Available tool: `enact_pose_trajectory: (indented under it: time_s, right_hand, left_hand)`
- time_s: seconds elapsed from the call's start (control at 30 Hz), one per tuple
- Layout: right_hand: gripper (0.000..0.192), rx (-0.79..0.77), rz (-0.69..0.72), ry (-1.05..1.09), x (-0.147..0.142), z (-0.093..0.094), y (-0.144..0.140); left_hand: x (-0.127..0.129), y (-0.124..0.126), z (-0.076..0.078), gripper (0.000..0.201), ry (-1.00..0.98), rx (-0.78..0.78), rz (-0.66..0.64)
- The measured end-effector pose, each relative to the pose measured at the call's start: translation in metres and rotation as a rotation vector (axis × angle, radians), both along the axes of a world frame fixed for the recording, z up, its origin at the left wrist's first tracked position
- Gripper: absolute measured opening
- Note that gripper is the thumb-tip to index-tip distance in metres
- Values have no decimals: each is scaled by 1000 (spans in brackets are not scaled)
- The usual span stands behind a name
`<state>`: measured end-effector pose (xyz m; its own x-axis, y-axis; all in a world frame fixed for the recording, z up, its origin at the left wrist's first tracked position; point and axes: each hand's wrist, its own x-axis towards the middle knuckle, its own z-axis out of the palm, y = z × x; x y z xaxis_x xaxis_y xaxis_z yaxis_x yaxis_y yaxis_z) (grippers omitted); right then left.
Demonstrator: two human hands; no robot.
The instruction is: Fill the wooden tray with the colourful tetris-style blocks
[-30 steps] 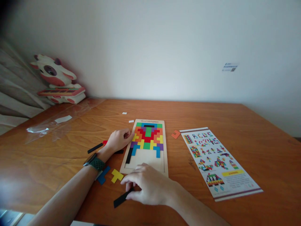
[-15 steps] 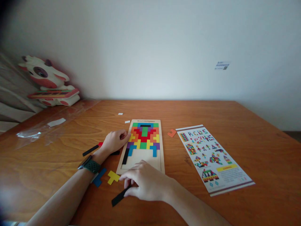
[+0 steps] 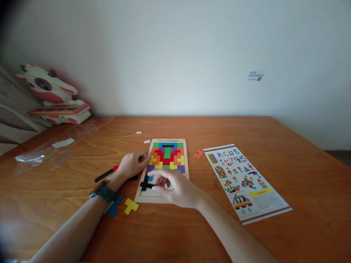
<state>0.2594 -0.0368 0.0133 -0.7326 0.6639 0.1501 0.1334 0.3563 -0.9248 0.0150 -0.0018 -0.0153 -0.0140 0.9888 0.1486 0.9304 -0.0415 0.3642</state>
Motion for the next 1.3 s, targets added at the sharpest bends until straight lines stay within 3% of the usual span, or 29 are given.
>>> enact_pose_trajectory:
  time_s: [0.13,0.23,0.43,0.6,0.7,0.93,1.07,1.17,1.3]
  right_hand:
    - [35,-42,-260,115,19,-1,28]
    - [26,-58,-339,-29,35,-4,44]
    - [40,12,-223,-203,58,0,49]
    - [17,353,-178,-238,65,11,47]
    - [9,424,-116,-256,67,12,45]
    - [9,389,4,-396,62,20,33]
    - [23,145,41,-478,61,20,33]
    - [35,31,-4,-494,60,15,36]
    - [43,22,-95,-518,60,9,37]
  left_hand:
    - [0,-1,1,37,-4,-8,-1]
    - [1,-1,4,37,-3,-16,-1]
    - [2,-2,6,36,20,-36,0]
    - [1,-1,4,36,26,-34,-2]
    - [1,-1,4,37,26,-45,5]
    - [3,-2,6,38,25,-55,4]
    - [2,-1,5,37,36,-57,-5]
    - [1,0,4,38,50,-49,-16]
    - [1,-1,4,37,49,-67,-17]
